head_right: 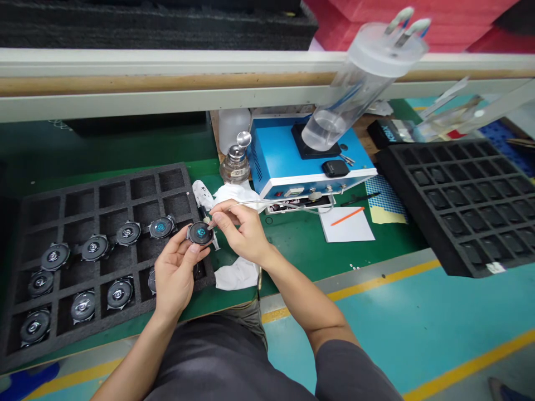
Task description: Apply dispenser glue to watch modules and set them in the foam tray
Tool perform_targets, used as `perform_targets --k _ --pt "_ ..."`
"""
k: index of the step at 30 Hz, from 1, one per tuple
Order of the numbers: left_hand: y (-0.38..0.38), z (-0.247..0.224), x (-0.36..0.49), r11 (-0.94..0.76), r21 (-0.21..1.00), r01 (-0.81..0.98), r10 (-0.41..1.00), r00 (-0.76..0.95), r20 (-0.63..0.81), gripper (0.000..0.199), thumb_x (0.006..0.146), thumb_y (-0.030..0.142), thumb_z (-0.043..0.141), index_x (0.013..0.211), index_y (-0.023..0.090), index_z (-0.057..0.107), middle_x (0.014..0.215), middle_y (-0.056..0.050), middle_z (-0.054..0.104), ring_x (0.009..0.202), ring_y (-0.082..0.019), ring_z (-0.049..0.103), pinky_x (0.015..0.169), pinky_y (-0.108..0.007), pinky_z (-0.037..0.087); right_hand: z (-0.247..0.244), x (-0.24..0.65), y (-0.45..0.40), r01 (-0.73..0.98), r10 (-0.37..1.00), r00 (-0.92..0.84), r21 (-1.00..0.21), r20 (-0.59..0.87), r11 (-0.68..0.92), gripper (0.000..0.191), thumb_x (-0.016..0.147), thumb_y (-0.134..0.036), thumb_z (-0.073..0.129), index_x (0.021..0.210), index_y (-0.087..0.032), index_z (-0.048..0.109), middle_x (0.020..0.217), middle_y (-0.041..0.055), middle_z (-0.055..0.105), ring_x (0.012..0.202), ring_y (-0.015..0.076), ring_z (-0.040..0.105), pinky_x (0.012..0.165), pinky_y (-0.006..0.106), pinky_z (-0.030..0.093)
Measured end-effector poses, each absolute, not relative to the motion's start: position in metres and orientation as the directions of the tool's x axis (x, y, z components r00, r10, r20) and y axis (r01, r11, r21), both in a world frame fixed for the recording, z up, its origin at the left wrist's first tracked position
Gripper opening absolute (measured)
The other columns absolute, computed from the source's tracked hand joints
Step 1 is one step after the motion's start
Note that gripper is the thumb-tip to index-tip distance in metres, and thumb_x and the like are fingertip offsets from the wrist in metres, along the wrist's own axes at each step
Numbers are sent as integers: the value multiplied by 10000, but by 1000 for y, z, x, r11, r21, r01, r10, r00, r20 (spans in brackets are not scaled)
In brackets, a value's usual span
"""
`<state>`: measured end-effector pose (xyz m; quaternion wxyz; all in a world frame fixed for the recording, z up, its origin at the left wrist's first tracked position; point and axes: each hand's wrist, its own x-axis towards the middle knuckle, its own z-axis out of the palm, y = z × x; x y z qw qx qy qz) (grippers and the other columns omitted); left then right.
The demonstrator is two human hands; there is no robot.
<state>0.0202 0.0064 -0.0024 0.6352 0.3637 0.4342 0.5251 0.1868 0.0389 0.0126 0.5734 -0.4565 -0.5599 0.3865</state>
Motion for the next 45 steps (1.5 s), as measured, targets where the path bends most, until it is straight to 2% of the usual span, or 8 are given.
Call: perform_targets --k 31,45 --pt "7 -2 20 191 929 -317 982 59 -182 467 846 388 802 1265 219 686 1203 -115 764 1071 -250 749 844 -335 651 11 187 38 75 959 72 -960 275 269 246 979 -445 626 955 -204 667 914 40 712 768 151 747 684 263 617" --pt "7 -3 20 186 921 -344 983 59 -176 430 857 339 798 1257 225 688 1179 -95 773 1042 -216 753 830 -298 648 12 187 39 67 956 72 -958 283 278 228 982 -427 625 952 -204 666 904 33 708 762 149 748 685 262 618"
